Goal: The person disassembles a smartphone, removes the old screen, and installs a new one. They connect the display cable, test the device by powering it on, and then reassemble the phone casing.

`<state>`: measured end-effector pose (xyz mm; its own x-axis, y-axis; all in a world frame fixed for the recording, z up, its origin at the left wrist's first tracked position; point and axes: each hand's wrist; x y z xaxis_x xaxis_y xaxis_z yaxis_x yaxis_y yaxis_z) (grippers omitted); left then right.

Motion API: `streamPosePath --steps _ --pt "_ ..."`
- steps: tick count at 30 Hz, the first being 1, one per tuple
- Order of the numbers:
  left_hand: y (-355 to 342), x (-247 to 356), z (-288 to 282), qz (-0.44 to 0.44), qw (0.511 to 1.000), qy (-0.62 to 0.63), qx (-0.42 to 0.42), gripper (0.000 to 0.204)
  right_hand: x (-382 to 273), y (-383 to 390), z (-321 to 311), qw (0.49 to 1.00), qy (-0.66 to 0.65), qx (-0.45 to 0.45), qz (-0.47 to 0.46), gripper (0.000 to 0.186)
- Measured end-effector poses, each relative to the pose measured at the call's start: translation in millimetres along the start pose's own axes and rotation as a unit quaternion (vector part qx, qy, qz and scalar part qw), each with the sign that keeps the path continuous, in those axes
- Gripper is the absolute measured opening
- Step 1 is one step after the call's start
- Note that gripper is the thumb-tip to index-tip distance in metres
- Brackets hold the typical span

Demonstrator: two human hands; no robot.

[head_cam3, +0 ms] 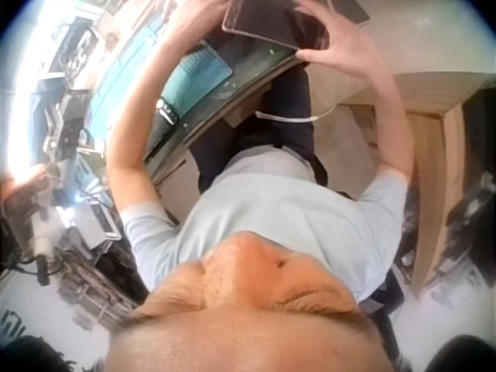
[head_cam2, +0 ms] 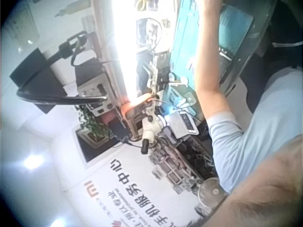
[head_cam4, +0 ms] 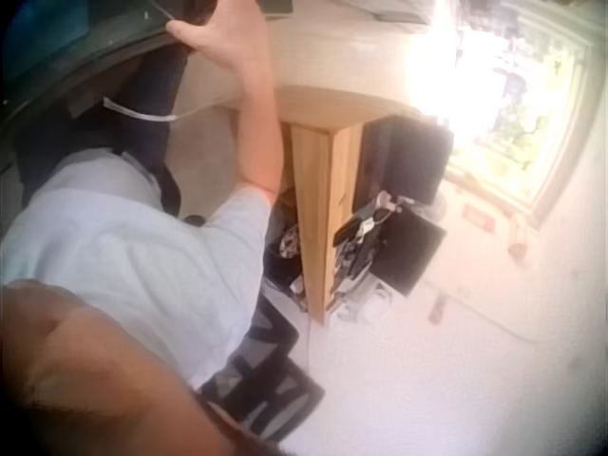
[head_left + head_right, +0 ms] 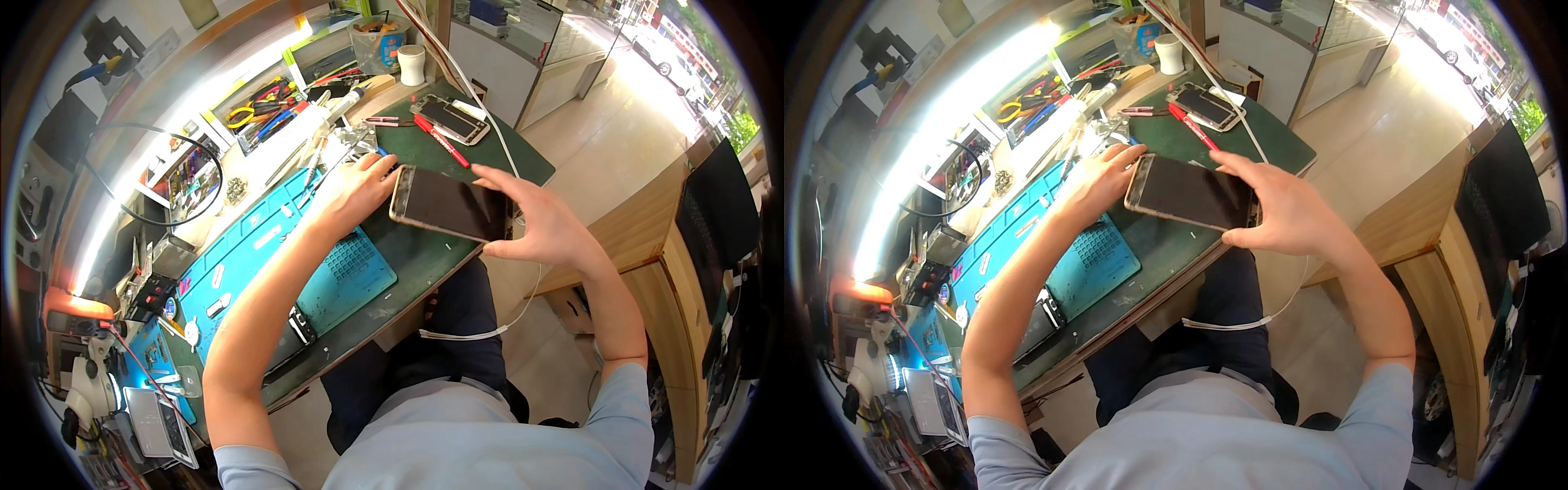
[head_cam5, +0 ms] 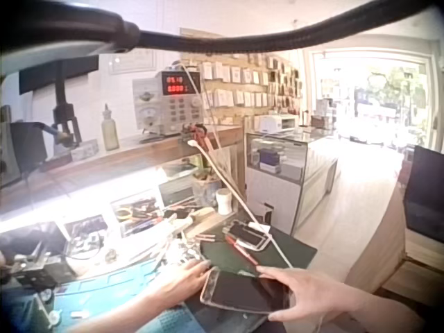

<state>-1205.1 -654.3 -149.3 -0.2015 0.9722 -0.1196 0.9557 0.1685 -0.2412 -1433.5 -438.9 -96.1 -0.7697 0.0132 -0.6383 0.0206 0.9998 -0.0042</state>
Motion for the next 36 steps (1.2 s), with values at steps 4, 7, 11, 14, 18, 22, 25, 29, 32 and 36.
streamPosePath --steps 4,7,11,14,18,22,25,29,32,36 --pt "9.6 -16.6 17.0 -0.053 0.984 0.128 0.112 0.04 -7.9 -15.2 11.1 0.993 0.065 -0.042 -0.094 0.097" --pt "24.9 -19.9 0.5 -0.133 0.971 0.16 0.121 0.037 -5.2 -25.3 25.2 0.986 0.086 -0.046 -0.138 0.094" --pt "54.3 1.3 -34.3 -0.216 0.921 0.31 0.099 0.046 0.1 -35.8 39.0 0.979 0.111 -0.051 -0.165 0.093" --pt "69.9 33.2 -51.6 -0.158 0.936 0.314 0.008 0.067 7.4 -35.5 38.7 0.973 0.114 -0.057 -0.191 0.088" --pt "72.1 45.7 -34.0 -0.108 0.951 0.286 -0.039 0.092 12.8 -35.9 39.4 0.976 0.091 -0.065 -0.188 0.091" --pt "65.7 50.9 -30.6 -0.093 0.954 0.283 -0.034 0.087 15.8 -32.9 39.5 0.979 0.082 -0.039 -0.184 0.092" --pt "62.4 52.5 -29.6 -0.085 0.955 0.283 -0.032 0.084 16.9 -33.7 41.1 0.973 0.089 -0.03 -0.211 0.09" --pt "59.9 52.6 -29.8 -0.065 0.966 0.25 -0.027 0.078 15.7 -34.9 40.5 0.967 0.12 -0.027 -0.223 0.079" --pt "58.7 53.5 -28.8 -0.058 0.969 0.237 -0.026 0.076 18.2 -39.9 38.5 0.961 0.132 -0.044 -0.24 0.07" --pt "55.8 55.6 -31.0 -0.062 0.971 0.229 -0.029 0.078 20.6 -46.8 34.3 0.957 0.124 -0.045 -0.257 0.06"
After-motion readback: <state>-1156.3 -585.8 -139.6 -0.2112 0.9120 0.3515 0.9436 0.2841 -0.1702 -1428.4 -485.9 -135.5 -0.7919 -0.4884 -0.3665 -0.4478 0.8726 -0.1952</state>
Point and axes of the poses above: each hand's wrist, its own y-axis away from the middle knuckle, its own z-axis out of the palm, x = y × z, and after that the axes turned 1 degree about y, right-handed
